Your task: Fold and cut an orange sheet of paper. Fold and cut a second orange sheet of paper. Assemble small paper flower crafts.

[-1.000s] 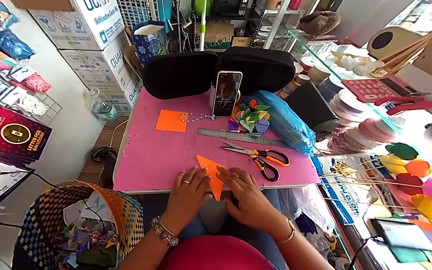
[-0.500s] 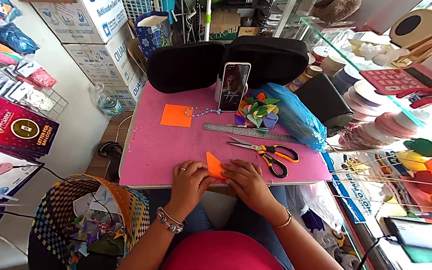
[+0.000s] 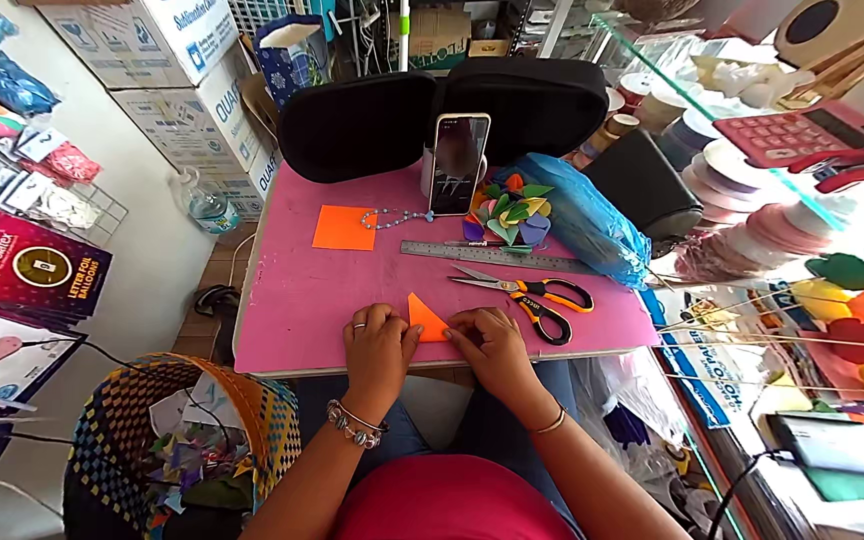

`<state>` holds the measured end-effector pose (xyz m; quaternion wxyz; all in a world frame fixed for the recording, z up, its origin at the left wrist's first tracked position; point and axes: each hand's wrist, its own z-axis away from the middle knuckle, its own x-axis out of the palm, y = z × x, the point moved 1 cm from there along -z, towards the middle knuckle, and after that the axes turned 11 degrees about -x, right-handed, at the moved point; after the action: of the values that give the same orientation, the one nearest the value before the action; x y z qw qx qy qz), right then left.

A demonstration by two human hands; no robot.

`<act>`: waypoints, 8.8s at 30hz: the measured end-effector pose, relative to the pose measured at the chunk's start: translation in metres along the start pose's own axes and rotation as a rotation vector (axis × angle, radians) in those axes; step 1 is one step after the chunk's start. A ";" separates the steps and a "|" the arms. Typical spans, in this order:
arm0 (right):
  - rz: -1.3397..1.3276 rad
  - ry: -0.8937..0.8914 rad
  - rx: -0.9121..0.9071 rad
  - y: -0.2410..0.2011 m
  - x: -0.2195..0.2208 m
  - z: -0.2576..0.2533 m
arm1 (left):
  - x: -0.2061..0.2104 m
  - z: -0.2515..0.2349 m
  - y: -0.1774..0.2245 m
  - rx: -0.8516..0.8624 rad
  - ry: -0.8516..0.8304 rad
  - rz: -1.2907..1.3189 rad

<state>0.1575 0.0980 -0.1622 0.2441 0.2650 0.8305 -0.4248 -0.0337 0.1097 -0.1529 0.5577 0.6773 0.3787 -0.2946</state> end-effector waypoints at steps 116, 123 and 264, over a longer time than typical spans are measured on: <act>0.261 -0.028 -0.545 0.000 0.020 0.031 | 0.003 0.027 -0.052 0.401 0.197 0.008; 0.242 -0.021 -0.544 0.001 0.021 0.031 | 0.001 0.026 -0.052 0.413 0.193 0.009; 0.137 -0.224 -0.043 -0.018 0.012 -0.019 | 0.013 0.064 -0.011 0.388 0.319 -0.408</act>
<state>0.1339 0.1077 -0.1497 0.3696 0.2666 0.7869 -0.4160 -0.0348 0.0508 -0.1821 0.2812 0.7186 0.5262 -0.3571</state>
